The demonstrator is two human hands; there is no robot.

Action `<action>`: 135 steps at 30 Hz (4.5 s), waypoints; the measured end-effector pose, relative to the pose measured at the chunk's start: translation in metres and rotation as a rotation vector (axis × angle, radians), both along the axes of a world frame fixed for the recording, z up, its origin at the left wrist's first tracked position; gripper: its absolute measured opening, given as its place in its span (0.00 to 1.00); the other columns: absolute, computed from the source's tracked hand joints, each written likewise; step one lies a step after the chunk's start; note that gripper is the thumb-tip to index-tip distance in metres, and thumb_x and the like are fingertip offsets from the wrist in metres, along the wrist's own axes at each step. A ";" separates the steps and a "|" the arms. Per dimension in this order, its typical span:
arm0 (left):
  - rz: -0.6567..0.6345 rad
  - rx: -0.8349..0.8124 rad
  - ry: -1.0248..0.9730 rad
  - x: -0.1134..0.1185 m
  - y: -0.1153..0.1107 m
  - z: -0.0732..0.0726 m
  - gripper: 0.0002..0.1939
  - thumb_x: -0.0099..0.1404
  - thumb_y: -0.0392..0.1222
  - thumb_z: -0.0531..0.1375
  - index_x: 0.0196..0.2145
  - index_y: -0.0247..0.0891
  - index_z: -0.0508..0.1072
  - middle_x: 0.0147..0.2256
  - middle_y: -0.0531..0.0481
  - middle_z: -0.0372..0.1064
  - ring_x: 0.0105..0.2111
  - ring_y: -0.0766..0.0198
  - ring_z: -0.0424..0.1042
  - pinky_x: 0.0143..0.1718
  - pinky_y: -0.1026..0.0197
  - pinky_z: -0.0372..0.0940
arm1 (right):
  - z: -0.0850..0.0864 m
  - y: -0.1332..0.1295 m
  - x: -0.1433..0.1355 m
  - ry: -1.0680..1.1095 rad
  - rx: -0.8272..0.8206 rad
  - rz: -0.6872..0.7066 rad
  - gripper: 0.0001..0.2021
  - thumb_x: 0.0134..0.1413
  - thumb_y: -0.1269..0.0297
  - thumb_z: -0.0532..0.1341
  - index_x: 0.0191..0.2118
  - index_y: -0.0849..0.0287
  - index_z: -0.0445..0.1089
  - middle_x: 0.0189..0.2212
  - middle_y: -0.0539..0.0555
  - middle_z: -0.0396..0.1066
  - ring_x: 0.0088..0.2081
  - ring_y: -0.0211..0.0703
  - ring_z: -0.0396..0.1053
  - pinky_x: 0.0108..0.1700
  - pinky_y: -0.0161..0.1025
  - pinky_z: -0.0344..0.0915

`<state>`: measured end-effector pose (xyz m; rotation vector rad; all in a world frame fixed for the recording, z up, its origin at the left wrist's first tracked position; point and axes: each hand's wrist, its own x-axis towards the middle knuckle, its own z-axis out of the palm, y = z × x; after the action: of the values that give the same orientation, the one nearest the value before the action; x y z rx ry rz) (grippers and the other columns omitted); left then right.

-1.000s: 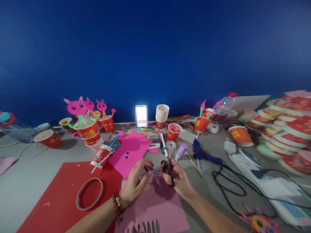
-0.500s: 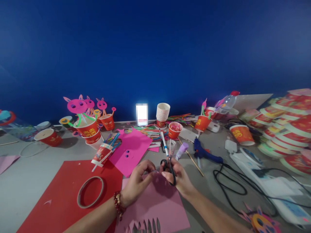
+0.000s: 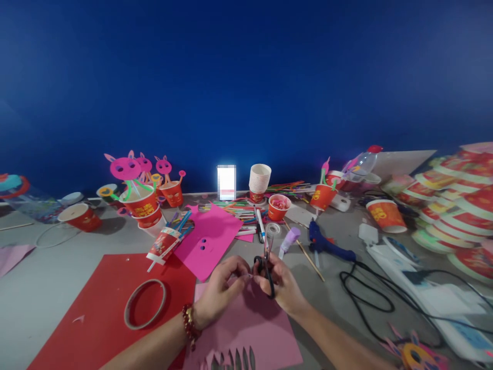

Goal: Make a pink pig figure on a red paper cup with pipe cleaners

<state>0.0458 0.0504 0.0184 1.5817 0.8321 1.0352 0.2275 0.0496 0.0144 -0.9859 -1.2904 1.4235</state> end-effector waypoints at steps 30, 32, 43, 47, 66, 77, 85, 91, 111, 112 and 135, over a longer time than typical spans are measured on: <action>0.058 -0.183 -0.420 -0.004 0.009 0.006 0.08 0.67 0.42 0.60 0.32 0.37 0.69 0.32 0.51 0.67 0.33 0.65 0.67 0.38 0.63 0.62 | -0.014 -0.003 0.005 -0.101 -0.169 0.306 0.29 0.42 0.38 0.68 0.29 0.56 0.55 0.22 0.42 0.55 0.21 0.32 0.60 0.23 0.30 0.57; 0.062 -0.180 -0.415 -0.004 0.009 0.007 0.08 0.67 0.42 0.60 0.32 0.37 0.69 0.31 0.51 0.67 0.32 0.65 0.67 0.38 0.63 0.62 | -0.014 -0.003 0.005 -0.103 -0.170 0.304 0.29 0.42 0.38 0.68 0.29 0.56 0.55 0.22 0.42 0.55 0.21 0.32 0.61 0.23 0.30 0.57; 0.077 -0.189 -0.394 -0.005 0.009 0.005 0.09 0.67 0.44 0.61 0.32 0.37 0.69 0.32 0.51 0.66 0.33 0.64 0.66 0.38 0.62 0.62 | -0.014 -0.003 0.004 -0.123 -0.171 0.291 0.28 0.42 0.39 0.68 0.28 0.55 0.54 0.21 0.42 0.55 0.20 0.32 0.59 0.22 0.30 0.57; 0.064 -0.188 -0.400 -0.005 0.009 0.006 0.09 0.67 0.44 0.61 0.32 0.37 0.69 0.32 0.51 0.66 0.33 0.64 0.66 0.38 0.62 0.62 | -0.017 -0.002 0.004 -0.126 -0.172 0.284 0.29 0.41 0.39 0.69 0.28 0.55 0.54 0.20 0.41 0.54 0.19 0.30 0.57 0.21 0.30 0.57; -0.042 0.022 0.067 0.001 0.001 0.010 0.06 0.61 0.31 0.57 0.29 0.38 0.68 0.36 0.47 0.70 0.39 0.59 0.69 0.42 0.59 0.62 | -0.010 -0.005 0.000 -0.088 0.017 0.024 0.14 0.46 0.63 0.69 0.34 0.56 0.62 0.29 0.48 0.68 0.29 0.37 0.65 0.32 0.33 0.62; 0.070 -0.033 -0.007 0.005 -0.004 0.002 0.05 0.65 0.37 0.58 0.31 0.38 0.68 0.32 0.51 0.65 0.34 0.62 0.65 0.37 0.61 0.61 | -0.004 -0.006 -0.005 -0.185 0.025 0.064 0.14 0.45 0.65 0.67 0.31 0.56 0.59 0.23 0.43 0.59 0.24 0.34 0.56 0.27 0.32 0.54; -0.087 -0.245 -0.375 -0.004 0.006 0.002 0.11 0.64 0.46 0.63 0.32 0.37 0.66 0.33 0.49 0.69 0.31 0.63 0.70 0.35 0.60 0.65 | -0.003 -0.001 0.004 -0.091 -0.143 0.274 0.25 0.42 0.46 0.70 0.28 0.55 0.56 0.22 0.42 0.58 0.22 0.33 0.59 0.24 0.32 0.57; -0.143 -0.374 -0.423 -0.013 0.011 0.009 0.12 0.61 0.44 0.66 0.30 0.36 0.66 0.26 0.52 0.68 0.22 0.68 0.69 0.26 0.65 0.63 | 0.001 0.000 0.010 -0.136 -0.242 0.367 0.29 0.38 0.40 0.70 0.28 0.56 0.55 0.20 0.41 0.58 0.19 0.30 0.59 0.23 0.31 0.61; -0.063 -0.392 -0.405 -0.013 0.011 0.006 0.12 0.61 0.43 0.65 0.31 0.36 0.66 0.23 0.56 0.64 0.21 0.71 0.63 0.23 0.68 0.59 | -0.008 0.001 0.011 -0.182 -0.267 0.358 0.26 0.37 0.50 0.74 0.25 0.56 0.55 0.18 0.39 0.56 0.18 0.29 0.56 0.20 0.29 0.60; -0.062 -0.391 -0.406 -0.013 0.011 0.006 0.12 0.60 0.43 0.65 0.30 0.36 0.66 0.23 0.56 0.64 0.20 0.71 0.63 0.23 0.68 0.59 | -0.009 0.001 0.011 -0.183 -0.268 0.358 0.26 0.37 0.51 0.74 0.25 0.56 0.55 0.18 0.39 0.56 0.18 0.29 0.56 0.20 0.29 0.60; -0.096 -0.388 -0.391 -0.017 0.014 0.005 0.12 0.61 0.44 0.65 0.31 0.36 0.66 0.23 0.55 0.64 0.21 0.71 0.62 0.24 0.68 0.59 | -0.015 0.003 0.013 -0.261 -0.237 0.348 0.24 0.41 0.51 0.72 0.25 0.55 0.55 0.15 0.39 0.56 0.15 0.29 0.54 0.18 0.28 0.55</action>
<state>0.0287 0.0645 0.0234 1.0385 0.6334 0.9997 0.2402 0.0522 -0.0003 -1.1755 -1.5673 1.7896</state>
